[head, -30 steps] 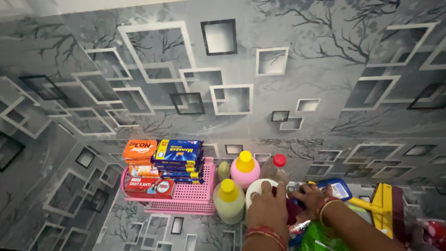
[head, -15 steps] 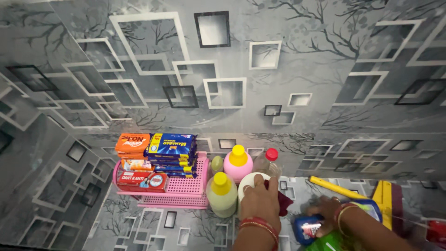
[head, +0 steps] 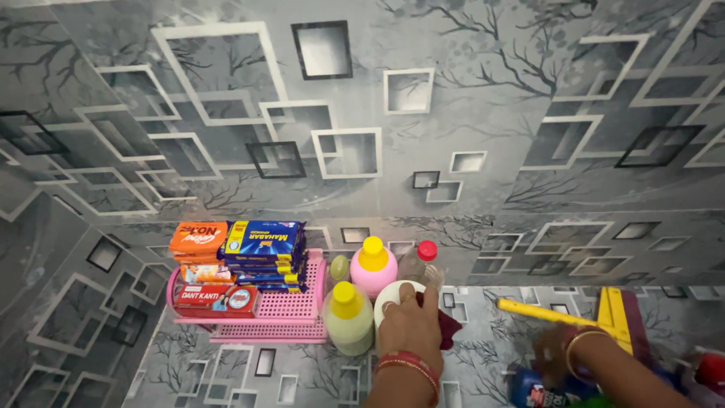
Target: The person wipes several bottles and containers with a cloth and places them on a tiled bathroom shelf. They handle a pink bottle, a yellow-capped bottle, a white container, a blue bottle, and a green sachet, arranging them one by one.
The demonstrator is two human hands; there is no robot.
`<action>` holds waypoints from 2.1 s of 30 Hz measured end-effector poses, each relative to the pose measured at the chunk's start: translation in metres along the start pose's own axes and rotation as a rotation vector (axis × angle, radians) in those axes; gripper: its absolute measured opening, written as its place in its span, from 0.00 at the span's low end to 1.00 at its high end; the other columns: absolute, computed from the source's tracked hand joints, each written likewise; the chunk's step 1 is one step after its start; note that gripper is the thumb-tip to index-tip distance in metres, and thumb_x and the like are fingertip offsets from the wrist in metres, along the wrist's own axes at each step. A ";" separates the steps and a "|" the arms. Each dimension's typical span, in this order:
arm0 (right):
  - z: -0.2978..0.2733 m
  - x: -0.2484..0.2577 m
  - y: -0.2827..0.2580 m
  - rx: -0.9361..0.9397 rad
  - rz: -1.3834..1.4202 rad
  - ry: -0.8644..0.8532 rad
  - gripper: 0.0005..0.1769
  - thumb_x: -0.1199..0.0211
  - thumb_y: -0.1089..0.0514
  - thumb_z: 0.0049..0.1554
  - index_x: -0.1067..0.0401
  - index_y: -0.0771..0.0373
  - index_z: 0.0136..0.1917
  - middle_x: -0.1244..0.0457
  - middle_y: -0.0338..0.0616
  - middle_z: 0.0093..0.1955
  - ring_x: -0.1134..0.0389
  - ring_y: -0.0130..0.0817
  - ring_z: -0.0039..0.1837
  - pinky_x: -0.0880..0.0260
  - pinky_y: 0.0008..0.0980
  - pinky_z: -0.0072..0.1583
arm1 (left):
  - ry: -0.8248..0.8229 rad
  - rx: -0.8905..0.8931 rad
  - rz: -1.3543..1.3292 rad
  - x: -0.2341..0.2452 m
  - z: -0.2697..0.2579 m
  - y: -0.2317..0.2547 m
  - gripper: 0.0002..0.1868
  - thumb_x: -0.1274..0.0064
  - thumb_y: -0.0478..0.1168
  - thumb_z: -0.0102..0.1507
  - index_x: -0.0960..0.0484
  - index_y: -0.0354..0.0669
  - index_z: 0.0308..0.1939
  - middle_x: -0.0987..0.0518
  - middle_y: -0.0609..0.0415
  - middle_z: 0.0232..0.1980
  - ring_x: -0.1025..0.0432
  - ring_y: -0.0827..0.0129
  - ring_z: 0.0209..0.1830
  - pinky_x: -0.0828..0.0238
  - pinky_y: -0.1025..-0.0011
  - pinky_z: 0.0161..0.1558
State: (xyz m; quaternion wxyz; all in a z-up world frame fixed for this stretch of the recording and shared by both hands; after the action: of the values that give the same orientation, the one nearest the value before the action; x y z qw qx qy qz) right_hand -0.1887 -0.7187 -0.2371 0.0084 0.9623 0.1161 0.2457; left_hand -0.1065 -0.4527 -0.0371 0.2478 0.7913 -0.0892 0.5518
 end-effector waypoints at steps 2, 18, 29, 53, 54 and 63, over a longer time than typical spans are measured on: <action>-0.001 0.023 0.022 -0.348 0.200 0.272 0.23 0.44 0.47 0.59 0.28 0.45 0.67 0.34 0.45 0.69 0.32 0.45 0.71 0.31 0.44 0.68 | 0.026 -0.009 0.030 0.000 0.002 0.001 0.38 0.35 0.33 0.55 0.36 0.50 0.66 0.36 0.40 0.65 0.30 0.41 0.56 0.26 0.57 0.51; 0.005 -0.005 0.026 -0.461 0.407 0.240 0.42 0.35 0.50 0.57 0.49 0.52 0.79 0.34 0.51 0.71 0.32 0.44 0.73 0.33 0.39 0.72 | 0.032 -0.013 0.028 0.000 0.000 0.003 0.37 0.35 0.32 0.53 0.36 0.47 0.63 0.37 0.40 0.65 0.30 0.41 0.55 0.25 0.56 0.50; -0.134 0.193 -0.139 0.190 0.658 1.059 0.57 0.16 0.51 0.32 0.40 0.50 0.71 0.44 0.50 0.69 0.39 0.53 0.68 0.37 0.44 0.68 | 0.490 -0.113 -0.611 0.030 -0.043 -0.043 0.31 0.32 0.39 0.46 0.28 0.45 0.52 0.21 0.43 0.51 0.25 0.46 0.53 0.26 0.56 0.51; -0.145 0.169 -0.074 -0.113 0.356 1.166 0.51 0.24 0.65 0.34 0.44 0.57 0.68 0.57 0.49 0.82 0.51 0.49 0.79 0.39 0.49 0.71 | -0.165 0.361 -0.906 -0.149 -0.019 -0.033 0.37 0.34 0.40 0.40 0.24 0.46 0.55 0.15 0.51 0.49 0.20 0.61 0.53 0.26 0.68 0.59; -0.143 0.172 -0.072 -0.070 0.336 1.221 0.49 0.24 0.66 0.33 0.42 0.57 0.66 0.58 0.52 0.82 0.50 0.51 0.79 0.39 0.47 0.73 | -0.172 0.357 -0.931 -0.151 -0.019 -0.034 0.36 0.34 0.40 0.41 0.24 0.45 0.55 0.15 0.51 0.48 0.19 0.63 0.52 0.26 0.69 0.59; -0.103 0.147 -0.058 -0.335 0.795 1.184 0.44 0.20 0.56 0.41 0.47 0.60 0.61 0.46 0.67 0.59 0.30 0.68 0.52 0.25 0.50 0.53 | -0.078 0.415 -1.096 -0.144 -0.013 -0.066 0.31 0.33 0.36 0.42 0.23 0.43 0.50 0.15 0.52 0.41 0.19 0.65 0.40 0.22 0.70 0.47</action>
State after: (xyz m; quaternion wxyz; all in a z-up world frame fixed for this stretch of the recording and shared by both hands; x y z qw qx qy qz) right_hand -0.1251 -0.6335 -0.0811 0.0016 0.6234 -0.2960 0.7237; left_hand -0.1438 -0.4081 -0.1853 0.3334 0.7736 0.4339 0.3195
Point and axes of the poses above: each hand's wrist, its own z-axis towards the middle knuckle, its own x-axis out of the back of the hand, y = z × x, the point moved 8 cm from there along z, towards the middle knuckle
